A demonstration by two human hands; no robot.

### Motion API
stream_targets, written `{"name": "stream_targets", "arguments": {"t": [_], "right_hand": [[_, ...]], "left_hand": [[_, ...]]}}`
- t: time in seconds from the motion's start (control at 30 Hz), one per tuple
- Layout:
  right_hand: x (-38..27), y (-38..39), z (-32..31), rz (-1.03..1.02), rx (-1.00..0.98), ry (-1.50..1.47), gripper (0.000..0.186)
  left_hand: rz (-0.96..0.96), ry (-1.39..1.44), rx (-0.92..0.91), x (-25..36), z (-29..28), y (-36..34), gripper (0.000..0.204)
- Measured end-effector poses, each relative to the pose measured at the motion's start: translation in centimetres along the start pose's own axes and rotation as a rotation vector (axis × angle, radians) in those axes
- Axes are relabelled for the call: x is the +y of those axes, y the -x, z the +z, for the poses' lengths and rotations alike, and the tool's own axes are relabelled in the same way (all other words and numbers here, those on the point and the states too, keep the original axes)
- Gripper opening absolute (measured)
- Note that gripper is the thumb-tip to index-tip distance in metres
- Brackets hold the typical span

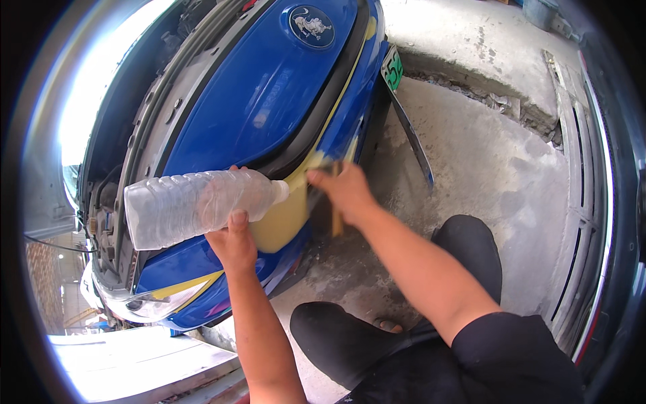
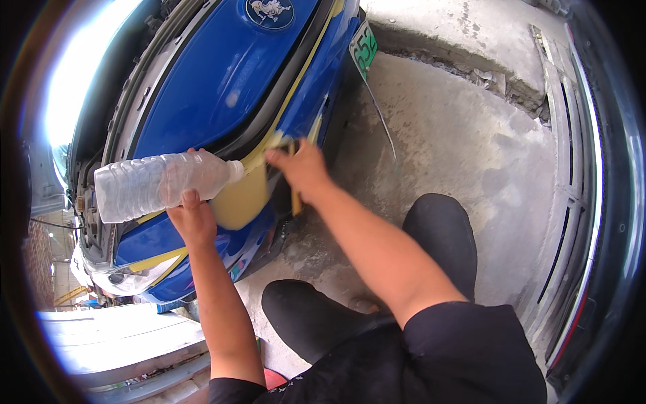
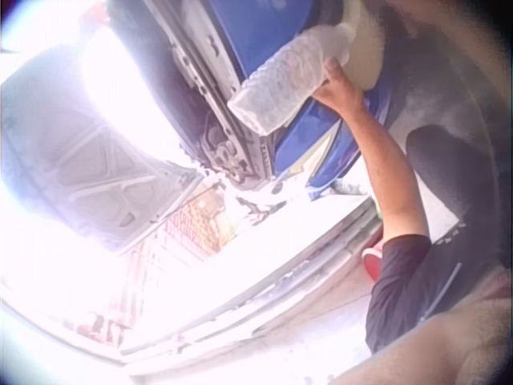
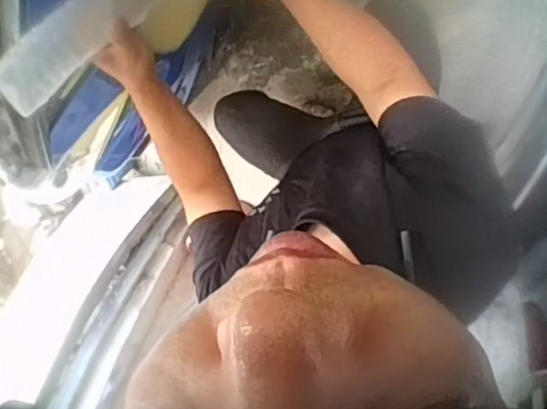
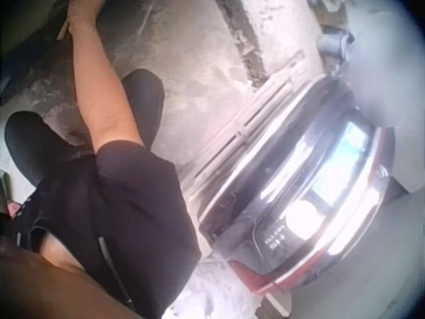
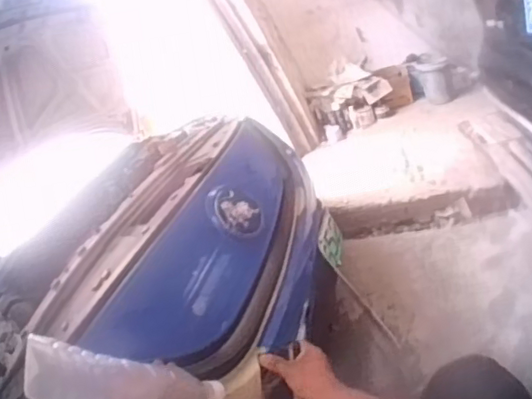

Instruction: The person applies a liquid from a bottle onto a car bumper and sands the surface with a sanding block.

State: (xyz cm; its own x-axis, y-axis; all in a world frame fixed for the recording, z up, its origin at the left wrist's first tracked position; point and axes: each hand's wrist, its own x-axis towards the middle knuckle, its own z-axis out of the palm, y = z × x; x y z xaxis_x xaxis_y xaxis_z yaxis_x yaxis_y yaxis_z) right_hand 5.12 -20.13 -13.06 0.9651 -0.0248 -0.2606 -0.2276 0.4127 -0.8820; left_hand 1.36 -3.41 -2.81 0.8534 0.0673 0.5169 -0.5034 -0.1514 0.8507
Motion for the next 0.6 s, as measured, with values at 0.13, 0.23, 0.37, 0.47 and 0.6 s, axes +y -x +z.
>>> {"name": "stream_targets", "arguments": {"t": [0.13,0.23,0.37,0.47,0.6], "right_hand": [[-1.9,-1.8,-2.3,-0.023,-0.082,-0.264,0.033],[1.5,1.0,1.6,-0.116,0.065,0.095,0.037],[-0.2,-0.8,-0.7,0.030,-0.047,-0.141,0.036],[-2.4,-1.9,-2.0,0.087,-0.031,-0.159,0.028],[-0.5,0.7,2.1,-0.062,0.032,-0.075,0.032]], "left_hand": [[0.007,-0.033,-0.016,0.0,-0.2,-0.1,0.087],[0.020,-0.013,-0.011,-0.1,0.3,-0.3,0.086],[0.017,-0.023,-0.031,0.2,0.0,-0.2,0.085],[0.022,-0.024,-0.017,0.2,-0.1,-0.1,0.084],[0.008,0.013,-0.025,0.1,0.1,-0.1,0.082]]}}
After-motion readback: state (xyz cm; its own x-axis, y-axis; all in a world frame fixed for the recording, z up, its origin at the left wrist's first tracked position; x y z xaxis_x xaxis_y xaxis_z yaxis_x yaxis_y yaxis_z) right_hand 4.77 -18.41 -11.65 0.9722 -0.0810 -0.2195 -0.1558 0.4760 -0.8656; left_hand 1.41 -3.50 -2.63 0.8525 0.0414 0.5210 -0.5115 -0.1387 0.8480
